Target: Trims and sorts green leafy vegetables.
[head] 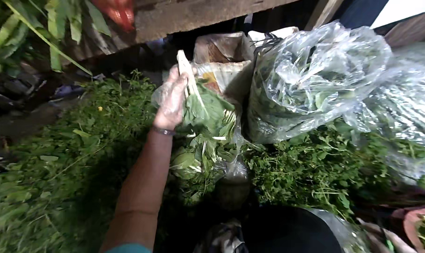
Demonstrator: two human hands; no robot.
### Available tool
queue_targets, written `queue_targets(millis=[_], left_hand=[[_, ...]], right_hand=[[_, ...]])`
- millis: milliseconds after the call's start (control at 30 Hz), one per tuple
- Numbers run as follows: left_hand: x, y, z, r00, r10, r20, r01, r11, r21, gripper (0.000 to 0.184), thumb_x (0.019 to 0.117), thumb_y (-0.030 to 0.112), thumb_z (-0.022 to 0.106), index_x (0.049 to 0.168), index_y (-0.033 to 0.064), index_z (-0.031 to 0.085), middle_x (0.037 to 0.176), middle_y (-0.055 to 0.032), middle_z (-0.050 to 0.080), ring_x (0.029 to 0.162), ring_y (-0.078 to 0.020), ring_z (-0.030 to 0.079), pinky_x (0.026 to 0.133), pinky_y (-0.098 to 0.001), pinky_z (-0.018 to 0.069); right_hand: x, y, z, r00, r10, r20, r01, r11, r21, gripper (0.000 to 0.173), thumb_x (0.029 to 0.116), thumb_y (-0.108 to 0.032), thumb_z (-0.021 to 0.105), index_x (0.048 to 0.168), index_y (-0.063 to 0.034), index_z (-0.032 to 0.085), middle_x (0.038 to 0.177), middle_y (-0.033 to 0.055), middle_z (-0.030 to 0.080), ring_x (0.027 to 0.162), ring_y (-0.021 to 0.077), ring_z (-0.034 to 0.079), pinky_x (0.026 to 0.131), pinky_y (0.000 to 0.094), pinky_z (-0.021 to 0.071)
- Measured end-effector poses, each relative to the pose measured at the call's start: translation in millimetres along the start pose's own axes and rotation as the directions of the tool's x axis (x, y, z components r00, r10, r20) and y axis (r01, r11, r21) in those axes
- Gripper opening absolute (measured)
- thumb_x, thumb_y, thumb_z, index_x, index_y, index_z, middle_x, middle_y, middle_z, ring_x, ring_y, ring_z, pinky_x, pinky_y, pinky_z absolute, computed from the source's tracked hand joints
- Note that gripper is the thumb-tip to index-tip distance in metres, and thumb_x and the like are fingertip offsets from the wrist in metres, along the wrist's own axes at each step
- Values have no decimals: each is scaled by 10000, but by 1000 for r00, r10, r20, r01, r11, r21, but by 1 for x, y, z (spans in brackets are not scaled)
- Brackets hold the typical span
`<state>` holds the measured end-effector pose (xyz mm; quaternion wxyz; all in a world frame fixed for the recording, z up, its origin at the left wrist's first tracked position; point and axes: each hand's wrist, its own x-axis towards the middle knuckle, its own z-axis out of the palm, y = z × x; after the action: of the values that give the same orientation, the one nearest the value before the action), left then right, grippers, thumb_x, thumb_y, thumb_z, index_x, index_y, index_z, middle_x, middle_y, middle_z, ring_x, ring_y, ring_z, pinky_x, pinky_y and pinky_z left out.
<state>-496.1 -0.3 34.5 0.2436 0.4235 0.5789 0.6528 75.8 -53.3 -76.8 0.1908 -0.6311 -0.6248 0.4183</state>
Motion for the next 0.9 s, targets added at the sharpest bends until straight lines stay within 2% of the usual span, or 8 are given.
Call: queue_targets(millis=[133, 267, 433, 600, 700, 767, 833, 900], left_hand=[[-14, 0, 53, 953, 96, 288, 37, 905, -423, 386, 1100, 155, 295, 1427, 57, 475, 1326, -39, 626, 1216, -137, 599, 1050, -319, 502], [-52, 3, 130, 869, 64, 490, 189, 873, -449, 399, 1101, 221, 303, 1424, 139, 522, 1345, 17, 635, 1228, -123, 604, 1057, -327, 502], [-86, 0, 204, 738, -55, 673, 423, 815, -397, 367, 1084, 202, 365, 1430, 134, 467, 1313, -25, 635, 1198, -151, 619, 994, -332, 537], [-94, -3, 229, 648, -128, 751, 449, 861, -240, 405, 1090, 208, 367, 1493, 167, 371, 1358, -13, 632, 1080, -91, 664, 873, -261, 562], [-88, 0, 231, 663, -203, 721, 488, 848, -210, 366, 1104, 216, 373, 1464, 156, 394, 1298, -10, 654, 1014, -61, 665, 862, -220, 546], [-82, -2, 237, 651, -226, 724, 525, 823, -215, 345, 1091, 170, 387, 1428, 96, 394, 1216, -46, 673, 1000, -93, 675, 855, -244, 564], [-81, -5, 236, 617, -256, 744, 516, 845, -138, 374, 1091, 193, 400, 1449, 86, 404, 1235, -48, 661, 1044, -98, 659, 882, -258, 556], [-82, -6, 229, 563, -285, 776, 474, 881, -20, 412, 1085, 282, 432, 1471, 139, 449, 1299, -31, 657, 1062, -91, 654, 884, -261, 549]], right_hand=[[17, -77, -25, 976, -216, -11, 214, 973, -88, 333, 985, -202, 575, 1245, -7, 650, 1136, 116, 704, 922, 138, 692, 835, 383, 591], [30, -144, -26, 895, -433, -105, 429, 901, -65, 230, 983, -252, 613, 1136, -106, 704, 1025, -44, 706, 851, -28, 638, 775, 206, 550], [44, -167, -1, 789, -576, -215, 586, 810, -22, 162, 947, -133, 669, 1076, -58, 730, 992, 23, 720, 879, 52, 666, 811, 273, 568], [37, -164, 16, 888, -459, -33, 447, 877, -176, 802, 708, -509, 887, 1322, -80, 600, 1248, 145, 623, 1034, 261, 650, 856, 493, 565], [34, -142, 20, 892, -449, -61, 428, 880, -208, 427, 851, -258, 806, 1186, -25, 680, 1186, 195, 659, 993, 317, 684, 845, 539, 567], [33, -137, 10, 931, -340, -129, 346, 938, 24, 182, 908, -98, 706, 1077, -31, 703, 1079, 95, 716, 948, 179, 687, 847, 415, 572], [29, -142, -4, 979, -173, -105, 196, 939, 282, 71, 977, -70, 626, 1032, -74, 671, 873, -27, 699, 745, 18, 637, 678, 219, 545], [26, -149, -17, 1000, -15, -18, 21, 893, 449, 121, 1039, -91, 539, 1012, -92, 656, 737, -52, 652, 611, -11, 587, 558, 161, 504]])
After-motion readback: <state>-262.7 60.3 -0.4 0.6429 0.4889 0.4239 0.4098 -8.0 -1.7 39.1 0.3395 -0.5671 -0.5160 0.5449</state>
